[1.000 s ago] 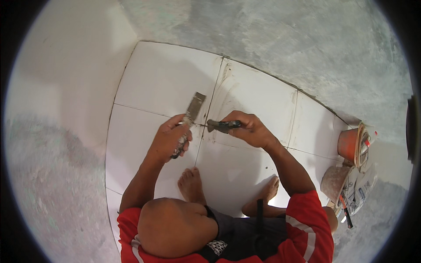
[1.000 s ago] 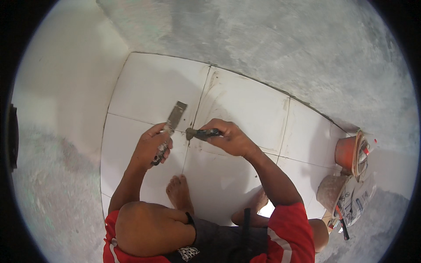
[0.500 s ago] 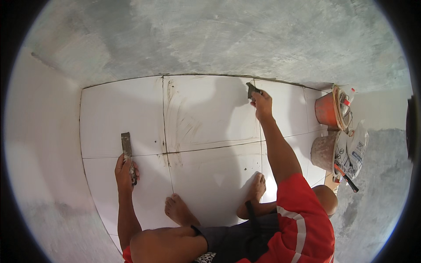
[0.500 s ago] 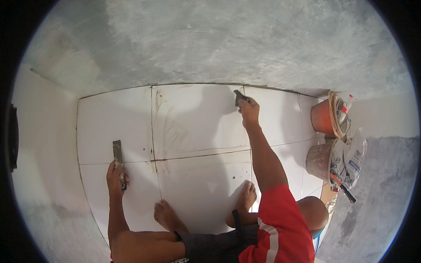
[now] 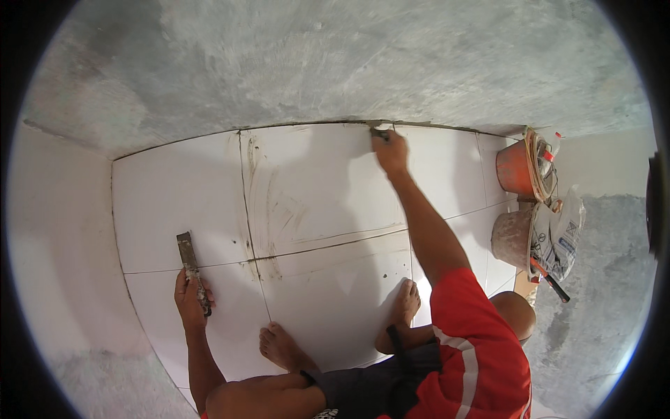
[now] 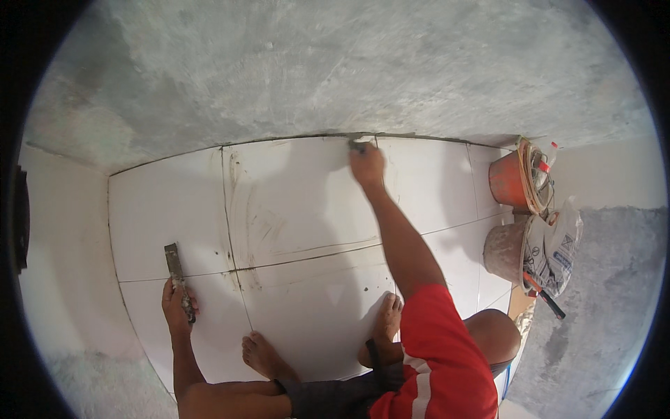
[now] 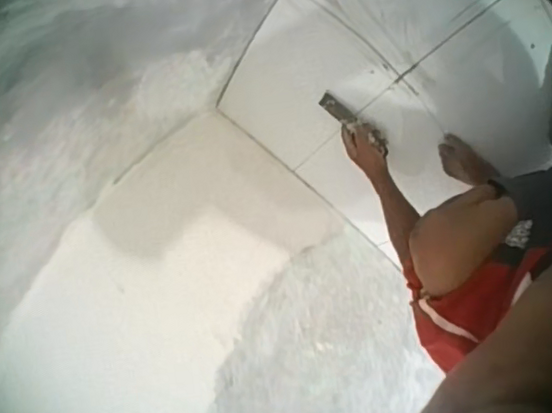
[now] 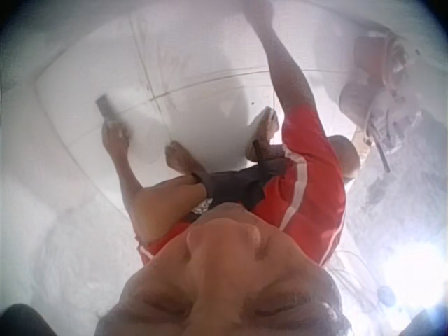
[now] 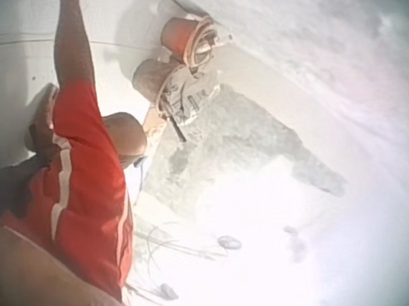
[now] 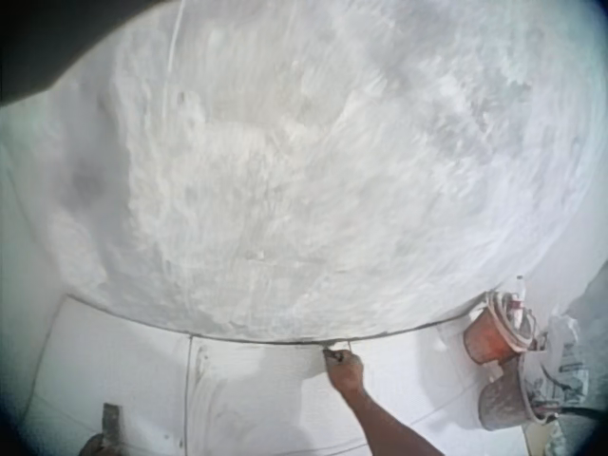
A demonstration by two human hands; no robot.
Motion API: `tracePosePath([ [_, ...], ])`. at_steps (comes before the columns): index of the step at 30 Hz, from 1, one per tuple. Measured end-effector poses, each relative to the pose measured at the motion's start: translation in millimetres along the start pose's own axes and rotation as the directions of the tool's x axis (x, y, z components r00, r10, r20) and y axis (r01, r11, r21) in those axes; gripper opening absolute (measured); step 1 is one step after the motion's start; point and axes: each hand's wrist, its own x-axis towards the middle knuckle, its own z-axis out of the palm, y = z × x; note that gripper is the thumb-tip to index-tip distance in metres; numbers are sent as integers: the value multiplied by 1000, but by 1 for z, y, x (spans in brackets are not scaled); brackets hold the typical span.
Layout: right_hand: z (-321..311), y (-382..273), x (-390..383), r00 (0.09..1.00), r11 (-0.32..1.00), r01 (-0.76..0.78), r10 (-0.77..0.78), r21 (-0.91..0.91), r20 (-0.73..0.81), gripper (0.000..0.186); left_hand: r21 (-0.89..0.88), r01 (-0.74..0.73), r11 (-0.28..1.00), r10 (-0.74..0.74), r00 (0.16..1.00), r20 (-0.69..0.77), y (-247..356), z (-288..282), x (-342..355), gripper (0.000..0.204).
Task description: The person kneels on a tiled floor and uses a small trowel to apply grout from a bucket into the gaps between white floor tiles. They repeatedly scoop grout and spread it along the seams, smoothing the surface with the tool.
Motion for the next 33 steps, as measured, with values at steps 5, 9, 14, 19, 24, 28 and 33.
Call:
tracePosePath([
  [5,-69,45,51,901,886,-425,434,185,-5,11,1,-3,1000,3,999,48,2,0,2,35],
  [9,-60,46,84,874,865,-484,485,132,25,23,11,17,1000,-17,999,27,2,-1,3,38],
  [14,19,-12,43,993,914,-119,103,-387,-61,39,-4,-15,1000,16,999,31,-3,-3,5,38],
  [19,118,-117,-36,951,945,307,-310,-113,-10,17,2,12,1000,-12,1000,-3,-3,-3,6,38],
  [24,119,-128,-61,963,967,245,-251,68,101,22,-11,20,1000,-19,999,27,-2,-4,5,37],
  [28,44,-72,-36,995,998,49,-45,-40,92,23,4,-3,1000,3,999,37,-1,-4,4,37],
  [33,10,-41,9,989,951,-128,103,-283,-102,23,-10,-17,1000,17,999,48,1,-1,3,37],
])
